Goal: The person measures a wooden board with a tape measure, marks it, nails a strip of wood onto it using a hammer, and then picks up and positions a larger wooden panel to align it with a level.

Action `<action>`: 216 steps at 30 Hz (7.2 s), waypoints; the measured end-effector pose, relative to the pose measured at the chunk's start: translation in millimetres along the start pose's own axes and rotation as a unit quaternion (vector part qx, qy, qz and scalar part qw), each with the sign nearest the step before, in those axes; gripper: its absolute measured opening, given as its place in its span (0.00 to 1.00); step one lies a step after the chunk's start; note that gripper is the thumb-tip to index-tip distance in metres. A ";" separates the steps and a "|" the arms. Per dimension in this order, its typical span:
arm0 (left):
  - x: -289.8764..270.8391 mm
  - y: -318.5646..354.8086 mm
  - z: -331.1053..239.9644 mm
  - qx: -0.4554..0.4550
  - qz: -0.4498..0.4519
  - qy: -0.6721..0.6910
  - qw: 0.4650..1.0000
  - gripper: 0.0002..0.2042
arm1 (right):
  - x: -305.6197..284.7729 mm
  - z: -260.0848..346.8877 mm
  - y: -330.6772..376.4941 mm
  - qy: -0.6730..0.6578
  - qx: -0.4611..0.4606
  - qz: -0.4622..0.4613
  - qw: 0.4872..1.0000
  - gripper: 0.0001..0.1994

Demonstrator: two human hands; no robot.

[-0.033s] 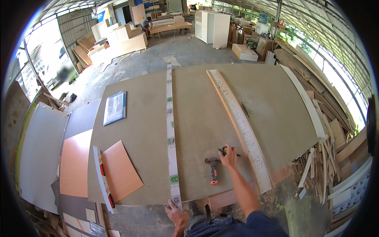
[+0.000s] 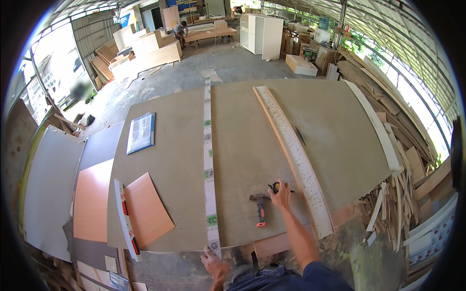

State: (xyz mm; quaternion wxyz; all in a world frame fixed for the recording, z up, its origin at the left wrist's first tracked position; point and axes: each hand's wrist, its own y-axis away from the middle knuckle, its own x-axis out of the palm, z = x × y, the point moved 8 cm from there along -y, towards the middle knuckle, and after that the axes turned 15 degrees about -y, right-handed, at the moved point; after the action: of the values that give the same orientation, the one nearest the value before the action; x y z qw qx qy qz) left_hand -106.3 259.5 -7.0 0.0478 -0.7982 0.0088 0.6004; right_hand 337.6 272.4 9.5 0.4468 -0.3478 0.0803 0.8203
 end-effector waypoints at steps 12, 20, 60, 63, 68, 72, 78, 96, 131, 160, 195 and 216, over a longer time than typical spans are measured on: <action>-45.9 27.4 -20.7 -0.078 0.305 0.531 0.787 0.28 | -162.4 -53.4 55.3 -0.338 0.004 0.007 0.941 0.28; -42.0 94.5 -139.5 -0.038 0.366 0.599 0.712 0.23 | -280.8 -171.0 99.5 -0.367 0.099 -0.186 0.906 0.28; 218.6 350.1 -730.0 0.281 0.656 0.277 0.644 0.30 | -378.5 -356.2 490.5 -0.239 0.478 -0.502 0.680 0.22; 253.8 298.0 -768.4 0.394 0.456 0.191 0.775 0.30 | -373.5 -339.6 463.4 -0.285 0.496 -0.513 0.640 0.22; 186.6 290.0 -739.8 0.497 0.286 0.155 0.805 0.25 | -377.1 -338.1 445.4 -0.419 0.491 -0.529 0.551 0.14; 163.3 194.9 -643.9 0.489 0.202 0.226 0.818 0.20 | -342.0 -330.8 358.9 -0.575 0.453 -0.345 0.587 0.06; 82.8 31.9 -436.7 0.176 -0.056 0.090 0.979 0.28 | -280.1 -343.1 237.4 -0.518 0.407 -0.054 0.750 0.16; 60.6 -37.7 -214.4 -0.001 -0.017 0.062 0.998 0.16 | -303.3 -218.1 118.0 -0.526 0.139 0.025 0.839 0.09; 36.2 37.1 -260.1 0.018 0.178 0.225 0.958 0.32 | -195.1 22.9 213.7 -0.299 -0.100 0.359 0.878 0.27; -60.1 -98.2 -26.7 0.032 0.018 0.251 0.967 0.27 | -5.8 231.4 291.4 -0.205 -0.149 0.406 0.878 0.52; -64.9 -126.1 -34.1 0.029 -0.057 0.111 0.992 0.28 | 34.6 193.1 104.9 -0.240 -0.330 0.256 0.876 0.13; -74.8 -118.9 -47.3 0.111 -0.107 0.189 0.970 0.29 | 87.3 241.6 95.1 -0.616 0.068 0.132 0.774 0.14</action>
State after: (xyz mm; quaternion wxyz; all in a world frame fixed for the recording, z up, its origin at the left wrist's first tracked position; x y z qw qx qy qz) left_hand -73.4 370.5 85.6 0.1976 -0.8832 -0.0006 0.4254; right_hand 110.7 382.5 116.4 0.3106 0.2770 -0.1111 0.9025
